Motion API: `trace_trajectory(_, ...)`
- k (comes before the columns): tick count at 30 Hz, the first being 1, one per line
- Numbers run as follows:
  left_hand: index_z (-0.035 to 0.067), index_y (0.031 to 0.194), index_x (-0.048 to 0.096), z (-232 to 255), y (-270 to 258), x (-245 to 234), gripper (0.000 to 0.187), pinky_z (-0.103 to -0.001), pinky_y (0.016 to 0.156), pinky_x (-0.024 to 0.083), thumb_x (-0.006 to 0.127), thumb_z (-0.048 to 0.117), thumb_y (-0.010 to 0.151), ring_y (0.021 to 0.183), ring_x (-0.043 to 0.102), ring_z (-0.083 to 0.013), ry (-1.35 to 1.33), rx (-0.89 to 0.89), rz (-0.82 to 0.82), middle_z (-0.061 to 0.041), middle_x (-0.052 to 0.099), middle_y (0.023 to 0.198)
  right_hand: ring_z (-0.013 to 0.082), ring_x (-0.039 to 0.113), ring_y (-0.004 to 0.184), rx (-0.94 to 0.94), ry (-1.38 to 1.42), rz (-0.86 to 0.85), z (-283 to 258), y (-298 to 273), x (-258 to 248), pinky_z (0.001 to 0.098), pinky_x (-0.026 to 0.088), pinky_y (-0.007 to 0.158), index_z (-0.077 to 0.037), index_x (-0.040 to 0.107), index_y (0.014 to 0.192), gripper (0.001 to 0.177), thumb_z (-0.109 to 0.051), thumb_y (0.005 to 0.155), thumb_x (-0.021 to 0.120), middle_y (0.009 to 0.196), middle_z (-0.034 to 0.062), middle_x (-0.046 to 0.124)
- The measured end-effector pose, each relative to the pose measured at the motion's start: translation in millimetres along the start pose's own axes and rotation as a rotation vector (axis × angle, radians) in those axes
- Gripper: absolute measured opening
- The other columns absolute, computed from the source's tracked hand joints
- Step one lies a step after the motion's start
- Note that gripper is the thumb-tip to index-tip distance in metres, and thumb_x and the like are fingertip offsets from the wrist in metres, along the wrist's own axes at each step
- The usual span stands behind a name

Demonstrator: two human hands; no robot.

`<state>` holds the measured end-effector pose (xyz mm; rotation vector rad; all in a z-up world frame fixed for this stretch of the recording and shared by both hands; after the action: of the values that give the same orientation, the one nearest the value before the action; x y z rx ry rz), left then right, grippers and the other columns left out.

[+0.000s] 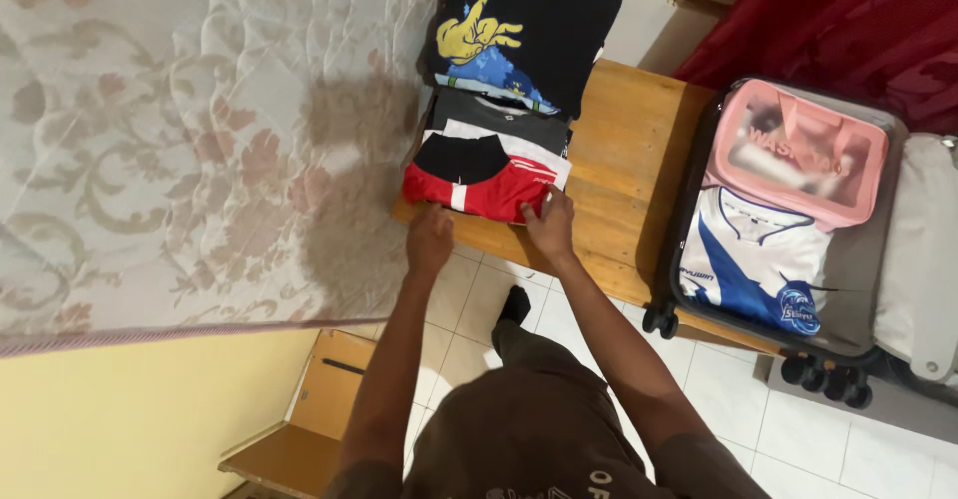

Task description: The person folds several t-shirts and shorts on a wooden table and places them into an open suitcase. The person handles each item one at a time, folding and arranging them neatly inside the suitcase.

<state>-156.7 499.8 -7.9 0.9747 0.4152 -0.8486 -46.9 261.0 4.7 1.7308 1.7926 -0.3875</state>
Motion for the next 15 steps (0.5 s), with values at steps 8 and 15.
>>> trace_trajectory(8,-0.002,0.130,0.061,-37.5,79.7,16.6,0.064,-0.053,0.099,0.047,0.082,0.037,0.083,0.114,0.060,-0.0462,0.103,-0.380,-0.020,-0.027,0.066,0.120,0.0415,0.060,0.106,0.099,-0.052,-0.076,-8.6,33.8,-9.4,0.0495,0.050,0.091,0.008,0.054,0.130,0.082,-0.037,0.074,0.092,0.110,0.0253,0.063)
trace_trajectory(15,0.005,0.124,0.068,-27.8,109.5,9.8,0.064,-0.052,0.094,0.047,0.084,0.045,0.077,0.106,0.062,-0.0414,0.272,-0.558,-0.252,-0.022,0.067,0.107,0.0319,0.070,0.098,0.378,-0.141,-0.313,-31.6,45.2,-18.0,0.0476,0.052,0.091,-0.005,0.068,0.109,0.043,-0.035,0.082,0.083,0.101,0.0146,0.071)
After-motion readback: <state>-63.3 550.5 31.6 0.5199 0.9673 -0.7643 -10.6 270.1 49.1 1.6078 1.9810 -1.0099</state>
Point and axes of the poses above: each hand's wrist, its own y-axis towards the middle knuckle, its own x-axis out of the palm, z = x × y, the point moved 1 cm from there along y, towards the middle knuckle
